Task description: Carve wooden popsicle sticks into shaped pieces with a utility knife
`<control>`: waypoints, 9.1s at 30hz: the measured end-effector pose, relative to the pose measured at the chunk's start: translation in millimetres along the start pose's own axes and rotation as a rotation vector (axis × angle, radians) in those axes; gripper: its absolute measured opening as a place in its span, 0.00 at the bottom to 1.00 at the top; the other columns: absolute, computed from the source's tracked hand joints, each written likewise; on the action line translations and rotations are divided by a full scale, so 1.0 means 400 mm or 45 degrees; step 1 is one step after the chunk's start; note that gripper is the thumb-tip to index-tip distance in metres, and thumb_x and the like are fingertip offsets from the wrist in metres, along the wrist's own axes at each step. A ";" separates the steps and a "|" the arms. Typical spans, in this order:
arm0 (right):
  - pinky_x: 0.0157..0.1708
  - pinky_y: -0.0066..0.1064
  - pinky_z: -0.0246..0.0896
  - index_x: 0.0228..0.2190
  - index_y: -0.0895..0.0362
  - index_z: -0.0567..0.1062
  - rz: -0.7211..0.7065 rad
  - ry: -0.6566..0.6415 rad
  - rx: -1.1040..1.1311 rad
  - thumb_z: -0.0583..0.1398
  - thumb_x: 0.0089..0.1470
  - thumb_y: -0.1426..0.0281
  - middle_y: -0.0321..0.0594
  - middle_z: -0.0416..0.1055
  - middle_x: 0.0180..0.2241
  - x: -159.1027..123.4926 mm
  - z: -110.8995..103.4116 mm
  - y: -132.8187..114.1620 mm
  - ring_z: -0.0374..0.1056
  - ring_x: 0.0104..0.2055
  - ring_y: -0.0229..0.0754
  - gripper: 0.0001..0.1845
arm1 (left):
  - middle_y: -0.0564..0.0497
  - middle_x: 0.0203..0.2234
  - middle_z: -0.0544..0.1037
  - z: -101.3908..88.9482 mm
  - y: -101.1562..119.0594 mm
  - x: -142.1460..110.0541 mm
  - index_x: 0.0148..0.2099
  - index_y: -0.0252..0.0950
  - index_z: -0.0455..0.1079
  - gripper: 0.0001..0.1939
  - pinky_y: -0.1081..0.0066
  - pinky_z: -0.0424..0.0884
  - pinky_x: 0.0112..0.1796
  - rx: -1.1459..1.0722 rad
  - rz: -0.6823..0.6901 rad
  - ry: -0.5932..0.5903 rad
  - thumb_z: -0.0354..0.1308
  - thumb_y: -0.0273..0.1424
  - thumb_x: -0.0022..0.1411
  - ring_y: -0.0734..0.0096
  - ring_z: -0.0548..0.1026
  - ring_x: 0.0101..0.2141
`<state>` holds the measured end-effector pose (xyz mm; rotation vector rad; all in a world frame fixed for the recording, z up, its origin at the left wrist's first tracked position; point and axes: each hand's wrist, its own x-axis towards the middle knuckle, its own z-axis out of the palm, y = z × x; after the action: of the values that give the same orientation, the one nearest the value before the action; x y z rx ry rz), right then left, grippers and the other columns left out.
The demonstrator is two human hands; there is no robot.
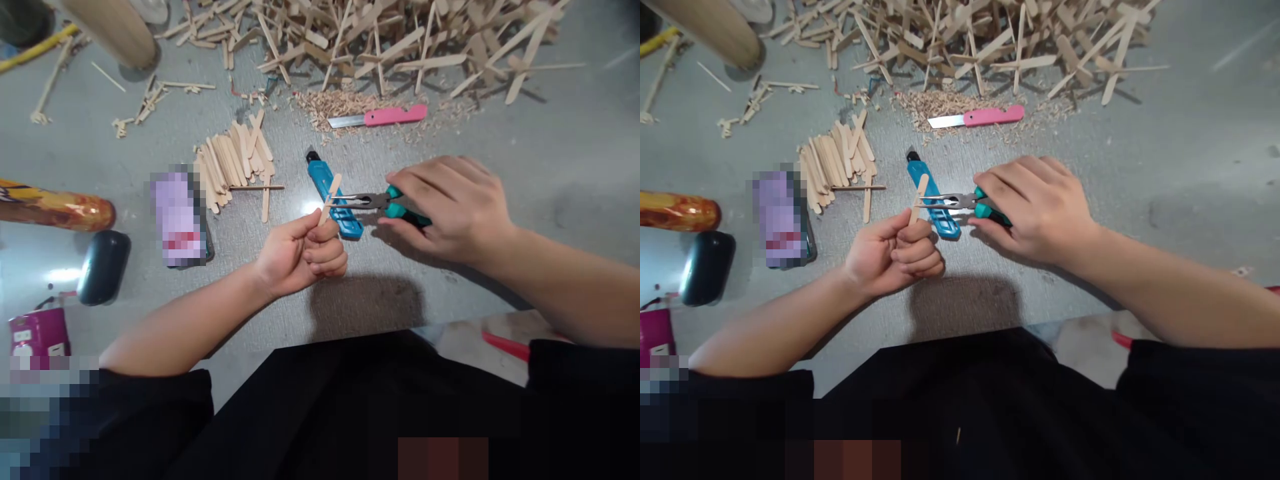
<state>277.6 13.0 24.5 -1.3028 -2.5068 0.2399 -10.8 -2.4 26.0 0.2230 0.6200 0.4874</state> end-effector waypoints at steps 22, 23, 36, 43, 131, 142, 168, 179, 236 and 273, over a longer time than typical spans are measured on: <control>0.43 0.51 0.67 0.62 0.54 0.82 0.007 0.329 -0.120 0.65 0.71 0.42 0.55 0.85 0.47 -0.013 -0.004 0.025 0.79 0.47 0.64 0.34 | 0.58 0.18 0.47 -0.015 0.001 0.006 0.27 0.40 0.45 0.30 0.70 0.63 0.31 0.139 0.129 -0.102 0.46 0.44 0.84 0.74 0.53 0.20; 0.46 0.52 0.68 0.63 0.54 0.81 0.035 0.388 -0.122 0.64 0.72 0.42 0.56 0.84 0.46 -0.013 -0.008 0.034 0.79 0.48 0.65 0.35 | 0.58 0.18 0.47 -0.016 -0.001 0.005 0.27 0.40 0.45 0.30 0.70 0.63 0.31 0.142 0.140 -0.103 0.46 0.43 0.84 0.74 0.52 0.20; 0.49 0.55 0.70 0.61 0.51 0.80 -0.182 0.281 -0.019 0.66 0.71 0.44 0.54 0.85 0.50 -0.004 0.028 0.015 0.80 0.49 0.65 0.30 | 0.57 0.19 0.51 -0.014 -0.003 0.006 0.27 0.40 0.46 0.31 0.70 0.66 0.31 0.100 0.097 -0.075 0.43 0.45 0.85 0.73 0.56 0.21; 0.46 0.55 0.72 0.62 0.45 0.81 -0.154 0.267 -0.180 0.60 0.74 0.41 0.44 0.84 0.49 -0.007 0.034 0.015 0.80 0.48 0.61 0.29 | 0.56 0.20 0.51 -0.021 -0.002 0.010 0.28 0.40 0.50 0.28 0.69 0.65 0.33 0.124 0.122 -0.222 0.36 0.39 0.86 0.71 0.58 0.23; 0.40 0.47 0.74 0.56 0.47 0.80 -0.128 0.462 -0.113 0.66 0.71 0.47 0.43 0.85 0.45 -0.010 0.052 -0.012 0.82 0.43 0.56 0.22 | 0.57 0.20 0.50 -0.015 -0.007 0.017 0.27 0.39 0.53 0.33 0.69 0.67 0.32 0.120 0.131 -0.084 0.42 0.48 0.86 0.72 0.56 0.23; 0.32 0.44 0.70 0.52 0.52 0.81 -0.155 0.490 -0.256 0.66 0.72 0.49 0.43 0.85 0.41 -0.010 0.042 -0.004 0.80 0.37 0.53 0.21 | 0.57 0.20 0.50 -0.011 -0.003 0.013 0.26 0.39 0.53 0.33 0.69 0.67 0.33 0.177 0.142 -0.108 0.43 0.47 0.86 0.72 0.55 0.23; 0.47 0.49 0.85 0.56 0.55 0.83 -0.244 0.535 0.104 0.72 0.66 0.53 0.52 0.88 0.47 0.004 0.030 0.030 0.87 0.45 0.62 0.25 | 0.58 0.17 0.59 -0.027 -0.060 0.017 0.26 0.38 0.58 0.33 0.73 0.53 0.21 0.919 0.995 0.158 0.59 0.47 0.83 0.81 0.55 0.20; 0.40 0.42 0.82 0.52 0.45 0.87 0.014 0.177 0.555 0.70 0.69 0.58 0.39 0.90 0.45 -0.009 0.005 -0.004 0.87 0.39 0.51 0.13 | 0.56 0.19 0.66 -0.051 -0.073 0.010 0.29 0.39 0.63 0.30 0.73 0.58 0.21 1.156 1.093 0.278 0.55 0.48 0.85 0.79 0.62 0.20; 0.70 0.73 0.53 0.60 0.55 0.77 0.160 0.238 0.101 0.62 0.73 0.50 0.64 0.69 0.67 0.057 0.051 0.067 0.58 0.71 0.71 0.26 | 0.41 0.50 0.76 -0.133 0.098 0.004 0.42 0.42 0.62 0.21 0.50 0.72 0.59 2.098 1.207 1.278 0.62 0.11 0.60 0.53 0.76 0.53; 0.45 0.52 0.84 0.39 0.48 0.81 0.144 0.179 1.214 0.73 0.61 0.56 0.40 0.84 0.36 0.090 0.116 -0.115 0.82 0.39 0.51 0.12 | 0.56 0.37 0.72 -0.095 -0.026 0.039 0.39 0.42 0.61 0.26 0.70 0.67 0.29 1.063 1.383 0.245 0.79 0.41 0.62 0.78 0.68 0.29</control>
<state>206.8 15.9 0.9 -0.9748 -1.7723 1.1446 -19.0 -1.4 -15.7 1.3586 0.8404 1.2840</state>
